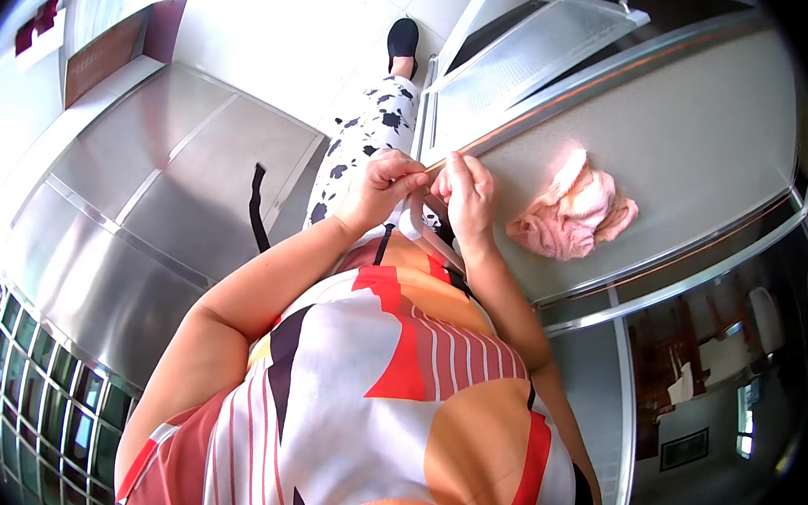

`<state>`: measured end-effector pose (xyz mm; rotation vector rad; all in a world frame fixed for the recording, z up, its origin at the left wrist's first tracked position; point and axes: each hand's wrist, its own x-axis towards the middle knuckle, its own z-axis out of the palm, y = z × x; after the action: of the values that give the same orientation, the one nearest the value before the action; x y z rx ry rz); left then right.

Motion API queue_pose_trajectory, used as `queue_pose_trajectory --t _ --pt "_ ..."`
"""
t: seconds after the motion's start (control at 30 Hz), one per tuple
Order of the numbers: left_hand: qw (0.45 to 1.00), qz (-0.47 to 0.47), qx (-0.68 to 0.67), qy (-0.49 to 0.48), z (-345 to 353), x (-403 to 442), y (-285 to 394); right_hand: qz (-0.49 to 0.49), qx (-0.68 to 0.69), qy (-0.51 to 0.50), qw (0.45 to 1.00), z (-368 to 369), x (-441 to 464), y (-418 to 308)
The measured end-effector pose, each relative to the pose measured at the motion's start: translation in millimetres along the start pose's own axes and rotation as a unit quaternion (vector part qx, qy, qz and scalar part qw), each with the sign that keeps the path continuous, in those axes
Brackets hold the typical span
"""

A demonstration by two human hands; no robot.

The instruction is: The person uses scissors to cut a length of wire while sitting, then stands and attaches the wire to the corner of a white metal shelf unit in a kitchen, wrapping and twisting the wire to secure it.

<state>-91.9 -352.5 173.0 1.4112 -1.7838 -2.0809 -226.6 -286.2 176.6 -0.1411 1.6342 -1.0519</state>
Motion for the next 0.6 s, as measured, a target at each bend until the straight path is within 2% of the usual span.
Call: queue_pose_trajectory --t 0.07,0.17,0.27,0.3,0.37,0.4,0.43,0.57,0.6 --pt "0.999 0.014 0.039 0.007 -1.0 -0.4 -0.1 -0.108 -0.150 -0.002 0.983 -2.6 0.2 -2.1" --pt "0.994 0.040 0.099 0.033 -2.2 -0.5 0.1 -0.076 -0.042 -0.042 0.995 0.2 0.8 -11.5" --pt "0.986 0.103 0.128 0.033 -6.9 2.1 -0.9 0.024 0.122 -0.129 0.984 -4.2 0.7 -9.3" --pt "0.974 0.182 0.122 0.062 -9.2 6.4 -4.5 -0.004 0.031 -0.169 0.985 -11.3 3.3 -12.1" --pt "0.982 0.138 0.121 0.042 -11.1 3.8 -5.5 -0.088 -0.208 -0.201 0.953 -18.4 1.3 -8.9" --pt "0.985 0.118 0.122 0.035 -12.2 7.2 -5.7 -0.134 -0.323 -0.216 0.912 -18.9 5.3 -10.1" --pt "0.983 0.130 0.117 0.047 -11.6 8.3 -10.3 -0.272 -0.369 -0.242 0.855 -15.5 7.3 -20.6" --pt "0.987 0.132 0.093 0.007 -17.1 16.7 -21.3 -0.362 -0.396 -0.248 0.807 -25.4 0.1 -10.7" --pt "0.997 0.058 0.054 -0.016 -16.6 15.7 -22.0 -0.367 -0.391 -0.249 0.807 -26.1 -2.8 -9.5"
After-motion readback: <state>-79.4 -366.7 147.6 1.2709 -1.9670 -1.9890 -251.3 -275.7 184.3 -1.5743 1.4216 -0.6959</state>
